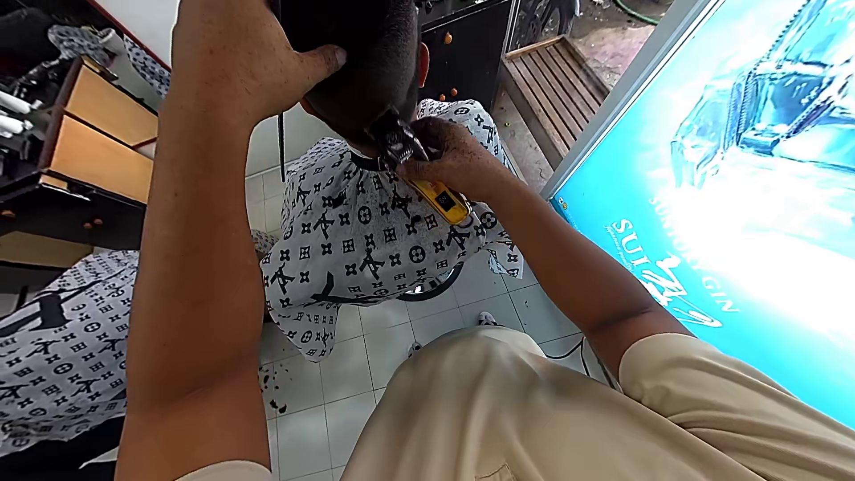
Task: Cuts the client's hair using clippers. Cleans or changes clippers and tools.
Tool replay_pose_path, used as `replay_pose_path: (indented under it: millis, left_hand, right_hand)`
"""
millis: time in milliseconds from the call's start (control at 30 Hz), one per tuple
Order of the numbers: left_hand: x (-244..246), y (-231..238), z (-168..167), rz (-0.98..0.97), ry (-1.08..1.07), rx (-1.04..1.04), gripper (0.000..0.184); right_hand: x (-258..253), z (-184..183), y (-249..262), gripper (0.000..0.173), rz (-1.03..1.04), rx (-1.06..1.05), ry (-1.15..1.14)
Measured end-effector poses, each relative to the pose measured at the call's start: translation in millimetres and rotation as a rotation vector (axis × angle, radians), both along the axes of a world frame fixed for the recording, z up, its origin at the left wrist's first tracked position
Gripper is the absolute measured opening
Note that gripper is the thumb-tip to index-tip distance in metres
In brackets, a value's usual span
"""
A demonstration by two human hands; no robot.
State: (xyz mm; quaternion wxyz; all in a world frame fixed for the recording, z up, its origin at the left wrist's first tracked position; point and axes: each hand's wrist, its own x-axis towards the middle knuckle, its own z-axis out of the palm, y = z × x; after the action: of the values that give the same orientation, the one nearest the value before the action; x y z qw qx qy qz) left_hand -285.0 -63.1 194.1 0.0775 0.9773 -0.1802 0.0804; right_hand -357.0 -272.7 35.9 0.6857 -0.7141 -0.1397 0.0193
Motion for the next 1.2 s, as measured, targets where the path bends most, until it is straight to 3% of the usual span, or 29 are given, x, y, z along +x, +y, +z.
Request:
replay_pose_path:
  millis: [100, 333, 467, 633, 900, 1033, 1200]
  left_hand:
    - [2, 0, 1, 0.004, 0.001, 0.009, 0.082]
    - [3, -1, 1, -0.036, -0.052, 0.013, 0.08]
    - [3, -1, 1, -0.039, -0.052, 0.02, 0.08]
    - [2, -1, 1, -0.027, -0.061, 0.019, 0.08]
    - [6, 1, 0, -0.039, -0.071, 0.041, 0.085]
    - [7, 1, -1, -0.046, -0.067, 0.032, 0.084]
    - [5, 0, 1, -0.032, -0.062, 0.036, 0.082]
  right_hand:
    - [3, -8, -9, 0.053, 0.011, -0.109, 0.041]
    - [16, -19, -16, 0.042, 0.084, 0.238, 0.154]
    - [16, -15, -19, 0.047, 0.108, 0.255, 0.103]
    - [18, -8, -22, 0.033, 0.164, 0.33, 0.206]
    - [18, -2, -24, 0.028, 0.183, 0.362, 0.236]
    - [19, -3, -23, 0.035, 0.174, 0.39, 0.163]
    - [19, 1, -29, 0.025, 0.218, 0.388, 0.242]
